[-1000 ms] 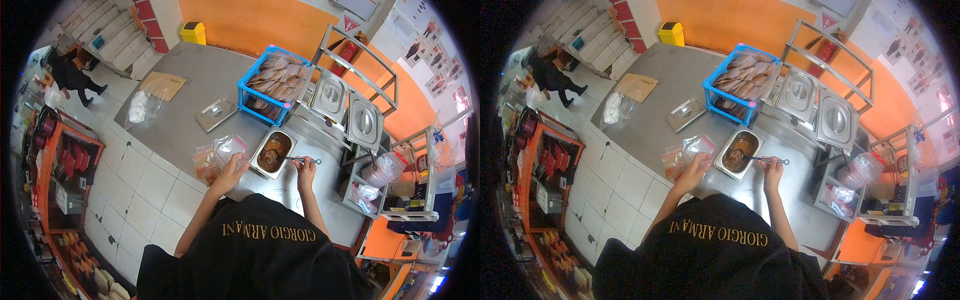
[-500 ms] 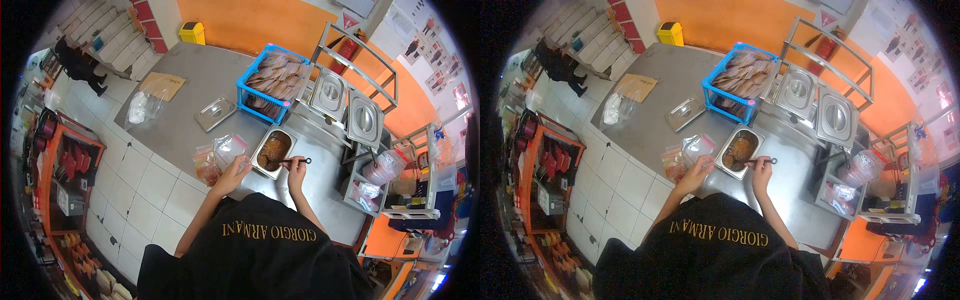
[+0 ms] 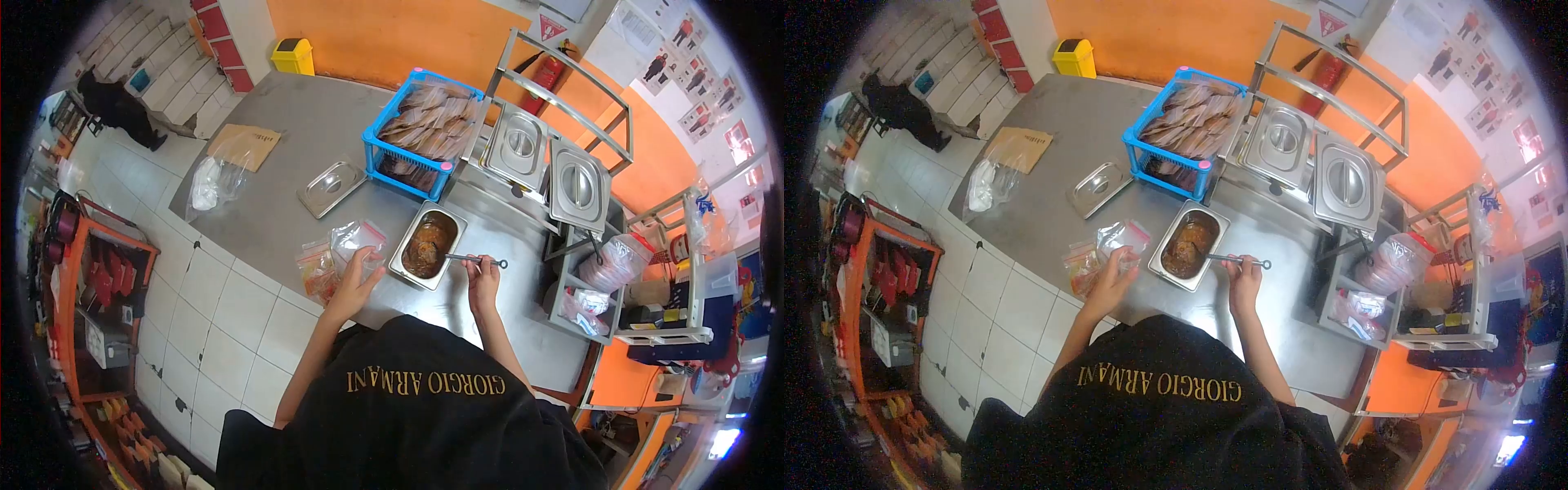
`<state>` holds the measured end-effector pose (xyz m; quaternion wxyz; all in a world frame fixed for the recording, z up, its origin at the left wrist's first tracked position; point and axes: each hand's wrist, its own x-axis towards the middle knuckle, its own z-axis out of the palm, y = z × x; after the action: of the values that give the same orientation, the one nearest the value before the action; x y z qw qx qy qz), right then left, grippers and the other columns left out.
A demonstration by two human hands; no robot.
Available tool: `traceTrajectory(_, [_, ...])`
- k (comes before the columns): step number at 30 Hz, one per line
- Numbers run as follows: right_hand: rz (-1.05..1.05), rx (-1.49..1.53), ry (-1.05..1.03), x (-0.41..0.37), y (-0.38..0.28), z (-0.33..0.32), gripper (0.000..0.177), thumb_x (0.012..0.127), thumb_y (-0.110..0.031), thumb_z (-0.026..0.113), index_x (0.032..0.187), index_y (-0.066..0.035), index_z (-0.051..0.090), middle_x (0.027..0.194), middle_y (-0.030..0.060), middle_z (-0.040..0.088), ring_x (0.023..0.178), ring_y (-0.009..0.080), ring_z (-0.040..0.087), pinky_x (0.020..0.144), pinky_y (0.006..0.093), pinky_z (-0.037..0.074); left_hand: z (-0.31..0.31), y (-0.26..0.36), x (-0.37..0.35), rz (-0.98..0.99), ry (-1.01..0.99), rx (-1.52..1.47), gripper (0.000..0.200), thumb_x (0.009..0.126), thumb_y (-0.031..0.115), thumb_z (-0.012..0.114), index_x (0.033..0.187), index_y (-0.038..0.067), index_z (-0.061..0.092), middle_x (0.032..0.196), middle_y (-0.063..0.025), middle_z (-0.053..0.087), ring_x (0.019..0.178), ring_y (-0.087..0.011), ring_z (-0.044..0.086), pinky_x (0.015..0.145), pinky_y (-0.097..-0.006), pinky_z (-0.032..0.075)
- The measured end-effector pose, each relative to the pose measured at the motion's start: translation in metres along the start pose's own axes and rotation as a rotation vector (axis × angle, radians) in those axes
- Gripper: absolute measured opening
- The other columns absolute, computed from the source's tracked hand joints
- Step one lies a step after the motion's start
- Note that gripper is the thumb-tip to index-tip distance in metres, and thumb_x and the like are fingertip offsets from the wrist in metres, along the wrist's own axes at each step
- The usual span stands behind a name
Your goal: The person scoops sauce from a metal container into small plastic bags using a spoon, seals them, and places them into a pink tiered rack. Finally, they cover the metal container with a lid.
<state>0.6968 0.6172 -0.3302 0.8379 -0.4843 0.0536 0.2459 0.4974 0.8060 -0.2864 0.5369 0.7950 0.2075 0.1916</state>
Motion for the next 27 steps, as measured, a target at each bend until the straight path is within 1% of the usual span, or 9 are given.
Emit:
traceTrajectory(1, [0.005,-0.002,0.004,0.0,0.002,0.002,0.017,0.097,-0.016,0.04,0.097,0.001,0.042,0.094,0.0174,0.056,0.082,0.0247,0.062,0.076,0.0307,0.054,0.001,-0.001,-0.001,-0.006,-0.003,-0.001,0.049,0.09,0.03,0.055,0.124,0.001,0.036,0.118,-0.0179,0.05,0.116,-0.0276,0.045,0.098,-0.0367,0.033])
traceTrajectory(4, [-0.248,-0.32,-0.146,-0.01,0.004,0.026,0.015,0.097,-0.012,0.038,0.096,0.002,0.043,0.088,0.0165,0.058,0.073,0.0243,0.065,0.067,0.0299,0.055,0.004,-0.002,-0.002,-0.081,-0.062,-0.056,0.046,0.09,0.031,0.054,0.122,0.001,0.038,0.116,-0.0182,0.051,0.114,-0.0287,0.047,0.097,-0.0367,0.034])
traceTrajectory(7, [-0.414,-0.718,-0.242,-0.017,0.015,0.036,0.026,0.096,-0.011,0.039,0.083,0.007,0.052,0.082,0.0122,0.06,0.072,0.0213,0.067,0.063,0.0288,0.051,0.009,-0.003,-0.003,-0.069,-0.145,-0.008,0.044,0.091,0.032,0.053,0.119,0.002,0.04,0.116,-0.0185,0.052,0.113,-0.0301,0.048,0.096,-0.0366,0.035])
traceTrajectory(8, [-0.421,-0.807,-0.294,-0.016,0.021,0.036,0.021,0.097,-0.011,0.038,0.089,0.006,0.048,0.085,0.0136,0.059,0.073,0.0199,0.065,0.068,0.027,0.054,0.01,-0.003,-0.004,-0.06,-0.133,-0.006,0.044,0.091,0.033,0.052,0.119,0.002,0.04,0.116,-0.0185,0.052,0.113,-0.0304,0.048,0.097,-0.0366,0.034])
traceTrajectory(12, [-0.391,-0.754,-0.311,-0.026,0.026,0.042,0.02,0.097,-0.012,0.039,0.09,0.004,0.047,0.085,0.0133,0.058,0.073,0.0205,0.065,0.066,0.0268,0.054,0.01,0.003,-0.004,-0.062,-0.122,-0.011,0.043,0.091,0.033,0.052,0.117,0.002,0.04,0.115,-0.0182,0.052,0.113,-0.0305,0.048,0.097,-0.0366,0.034])
traceTrajectory(14, [-0.264,-0.396,-0.191,-0.023,0.024,0.036,0.017,0.097,-0.015,0.039,0.092,0.001,0.044,0.084,0.014,0.058,0.073,0.0224,0.065,0.067,0.028,0.054,0.009,-0.001,-0.003,-0.056,-0.124,-0.027,0.043,0.091,0.033,0.052,0.117,0.002,0.04,0.115,-0.0182,0.052,0.113,-0.0305,0.048,0.097,-0.0367,0.034])
traceTrajectory(15, [-0.207,-0.366,-0.109,-0.021,0.02,0.032,0.016,0.097,-0.018,0.04,0.093,-0.002,0.042,0.084,0.0149,0.058,0.072,0.024,0.064,0.069,0.0294,0.054,0.009,-0.001,-0.003,-0.047,-0.129,-0.045,0.043,0.091,0.033,0.052,0.117,0.002,0.04,0.115,-0.0181,0.052,0.113,-0.0305,0.048,0.097,-0.0369,0.034])
traceTrajectory(21, [0.044,-0.086,0.014,-0.009,0.019,0.004,0.022,0.096,-0.02,0.042,0.097,0.002,0.042,0.092,0.018,0.059,0.08,0.0257,0.064,0.073,0.0267,0.053,0.008,0.007,0.0,-0.042,-0.135,-0.02,0.043,0.09,0.033,0.053,0.119,0.003,0.039,0.116,-0.0178,0.05,0.114,-0.03,0.046,0.098,-0.0375,0.033])
traceTrajectory(27, [0.067,0.059,0.019,-0.007,0.014,-0.004,0.021,0.096,-0.018,0.044,0.097,0.003,0.042,0.098,0.0206,0.057,0.083,0.0251,0.062,0.076,0.0268,0.054,0.007,0.007,0.001,-0.031,-0.1,-0.033,0.048,0.09,0.031,0.054,0.123,0.001,0.037,0.114,-0.017,0.05,0.113,-0.0297,0.046,0.098,-0.037,0.032])
